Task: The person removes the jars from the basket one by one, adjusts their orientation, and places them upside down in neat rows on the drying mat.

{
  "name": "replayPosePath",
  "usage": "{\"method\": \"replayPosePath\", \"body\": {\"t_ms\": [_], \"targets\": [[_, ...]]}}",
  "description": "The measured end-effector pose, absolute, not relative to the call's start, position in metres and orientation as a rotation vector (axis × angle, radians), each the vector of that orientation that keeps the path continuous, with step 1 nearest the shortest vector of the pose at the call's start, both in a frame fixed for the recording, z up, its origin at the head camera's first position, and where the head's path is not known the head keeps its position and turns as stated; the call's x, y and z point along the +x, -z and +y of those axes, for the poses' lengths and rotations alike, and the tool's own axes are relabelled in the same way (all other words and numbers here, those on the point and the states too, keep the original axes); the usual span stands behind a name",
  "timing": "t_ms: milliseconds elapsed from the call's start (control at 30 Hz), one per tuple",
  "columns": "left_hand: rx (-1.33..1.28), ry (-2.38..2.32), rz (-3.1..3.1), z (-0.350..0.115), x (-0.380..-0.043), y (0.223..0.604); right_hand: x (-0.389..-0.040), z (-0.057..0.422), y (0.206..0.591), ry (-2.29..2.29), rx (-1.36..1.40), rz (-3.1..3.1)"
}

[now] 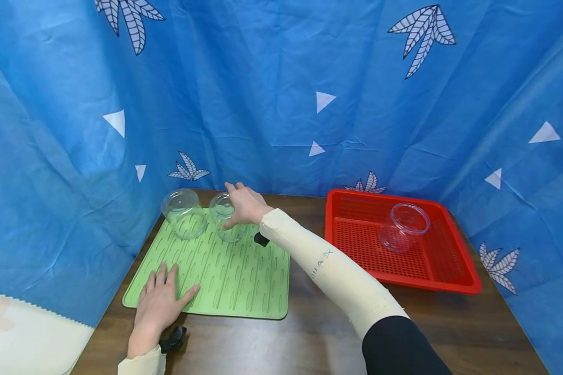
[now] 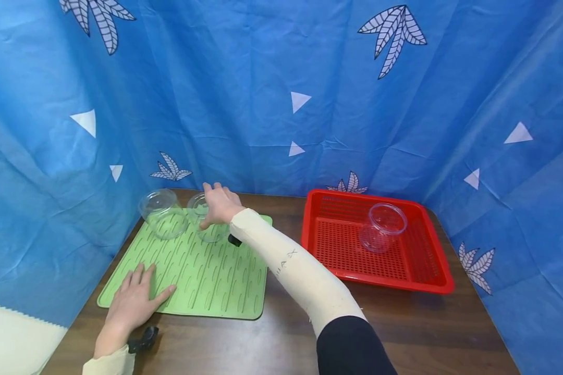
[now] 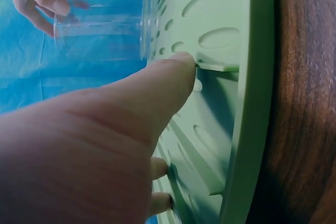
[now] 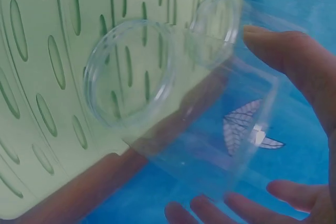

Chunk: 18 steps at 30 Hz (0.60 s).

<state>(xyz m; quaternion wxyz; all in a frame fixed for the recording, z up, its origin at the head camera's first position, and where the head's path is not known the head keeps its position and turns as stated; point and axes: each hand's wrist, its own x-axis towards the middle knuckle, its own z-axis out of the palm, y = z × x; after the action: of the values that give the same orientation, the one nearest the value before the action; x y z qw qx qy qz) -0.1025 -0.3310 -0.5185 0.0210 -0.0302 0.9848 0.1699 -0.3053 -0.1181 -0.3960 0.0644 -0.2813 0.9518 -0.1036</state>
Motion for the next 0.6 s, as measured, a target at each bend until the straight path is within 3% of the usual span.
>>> {"method": "replayPosePath", "body": {"t_ms": [600], "targets": [[-0.074, -0.551, 3.061, -0.333, -0.101, 0.521, -0.261, -0.046, 0.338, 0.662, -1.075, 2.953]]}}
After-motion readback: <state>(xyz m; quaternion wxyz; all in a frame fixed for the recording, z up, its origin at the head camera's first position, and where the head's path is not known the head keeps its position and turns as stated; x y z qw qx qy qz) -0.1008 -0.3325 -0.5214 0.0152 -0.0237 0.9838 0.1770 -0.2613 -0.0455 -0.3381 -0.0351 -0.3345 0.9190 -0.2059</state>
